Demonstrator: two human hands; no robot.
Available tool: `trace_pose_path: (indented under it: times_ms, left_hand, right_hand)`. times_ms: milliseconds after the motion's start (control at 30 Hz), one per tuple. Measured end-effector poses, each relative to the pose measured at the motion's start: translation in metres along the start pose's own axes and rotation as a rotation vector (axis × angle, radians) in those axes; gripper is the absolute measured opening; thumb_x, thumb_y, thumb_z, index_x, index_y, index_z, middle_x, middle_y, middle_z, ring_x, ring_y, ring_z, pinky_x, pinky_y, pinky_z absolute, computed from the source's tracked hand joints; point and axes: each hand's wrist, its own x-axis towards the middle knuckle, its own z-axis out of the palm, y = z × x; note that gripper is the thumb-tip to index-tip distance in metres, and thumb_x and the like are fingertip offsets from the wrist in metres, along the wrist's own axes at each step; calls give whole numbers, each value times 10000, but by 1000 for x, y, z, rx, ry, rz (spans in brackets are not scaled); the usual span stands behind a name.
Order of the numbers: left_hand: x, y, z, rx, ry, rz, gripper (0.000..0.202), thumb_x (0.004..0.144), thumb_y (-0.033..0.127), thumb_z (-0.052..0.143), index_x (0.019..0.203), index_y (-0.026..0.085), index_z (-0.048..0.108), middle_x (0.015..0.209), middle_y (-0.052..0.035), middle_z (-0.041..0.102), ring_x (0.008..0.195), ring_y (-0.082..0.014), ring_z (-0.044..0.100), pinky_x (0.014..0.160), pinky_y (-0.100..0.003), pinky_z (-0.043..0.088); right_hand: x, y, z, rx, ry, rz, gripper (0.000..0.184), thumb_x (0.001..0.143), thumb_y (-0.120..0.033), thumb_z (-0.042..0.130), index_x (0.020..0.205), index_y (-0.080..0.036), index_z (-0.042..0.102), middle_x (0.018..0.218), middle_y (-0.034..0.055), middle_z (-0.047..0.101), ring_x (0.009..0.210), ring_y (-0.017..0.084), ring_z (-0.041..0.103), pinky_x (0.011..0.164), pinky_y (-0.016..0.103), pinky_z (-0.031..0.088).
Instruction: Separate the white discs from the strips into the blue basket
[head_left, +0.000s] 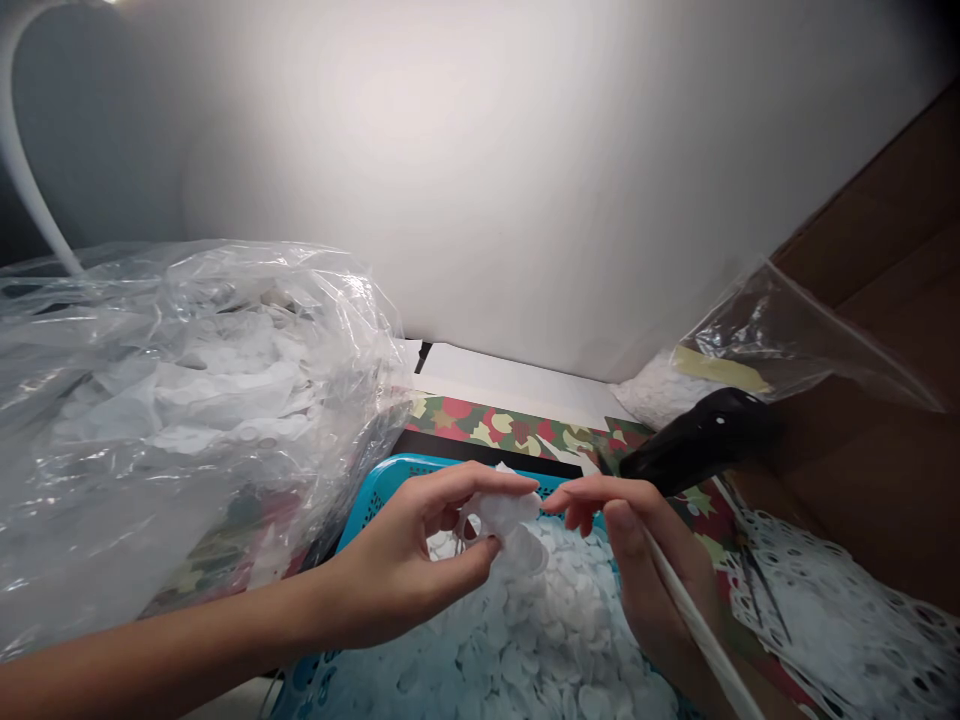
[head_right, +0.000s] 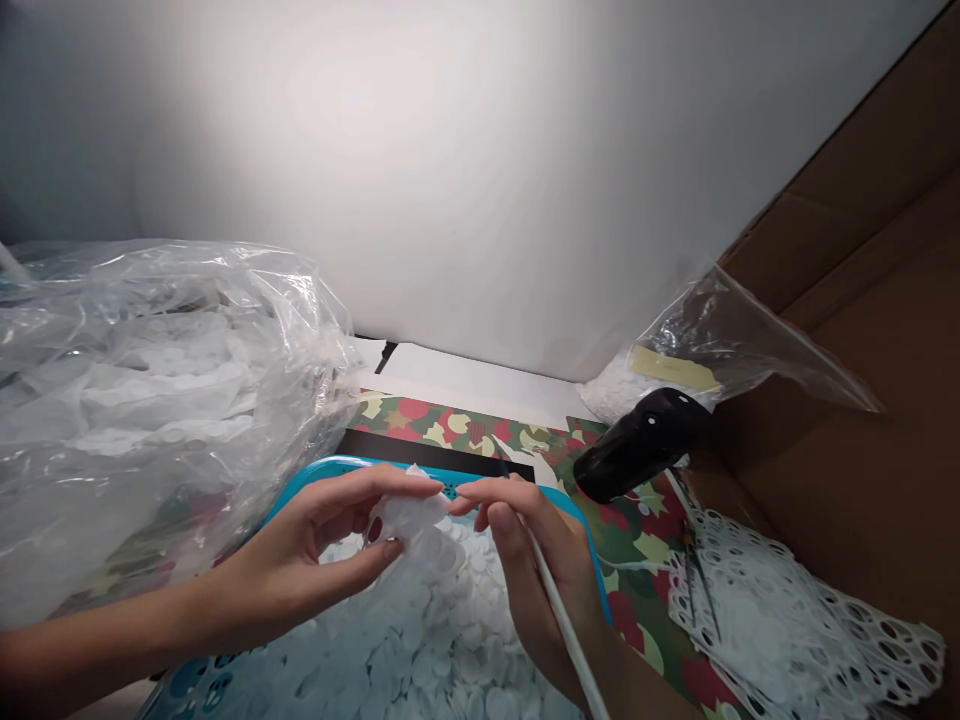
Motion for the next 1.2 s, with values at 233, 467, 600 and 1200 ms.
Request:
trace_pose_path:
  times_ms: [233, 467, 600, 1200]
  left_hand:
    - [0, -1, 1, -58, 9, 3, 365, 874, 128, 560, 1201, 291, 550, 1100, -3, 593, 864, -93, 574, 689, -157, 482]
    - [-2, 1, -1, -73, -13, 36, 389, 886, 134, 558, 1233, 309, 536, 1169, 1, 583, 961, -91, 573, 771, -143, 476]
    - [-3, 1, -4, -75, -20, 2, 358, 907, 177, 541, 1232, 325, 546, 1141, 4, 608, 990, -118, 583, 815, -191, 482]
    - [-2, 2, -4, -64, 85, -38, 335, 911, 185, 549, 1209, 334, 583, 1193, 31, 608, 1070, -119, 561, 830, -156, 477]
  right_hand:
    - [2, 1, 2, 3, -103, 171, 105, 956, -251, 477, 869, -255, 536, 986, -27, 609, 946, 118, 568, 773, 199, 440]
    - [3, -4, 4, 90, -274, 227, 80, 919, -215, 540, 906, -252, 471, 1038, -25, 581, 935, 123, 565, 789, 217, 444]
    - [3, -3, 4, 98, -327, 210, 117, 895, -193, 577, 904, -248, 474, 972, -31, 587, 863, 118, 560, 753, 215, 446]
    - [1, 2, 6, 102, -291, 202, 126, 898, -144, 545, 837, -233, 479, 957, 1, 588, 890, 157, 589, 721, 259, 460]
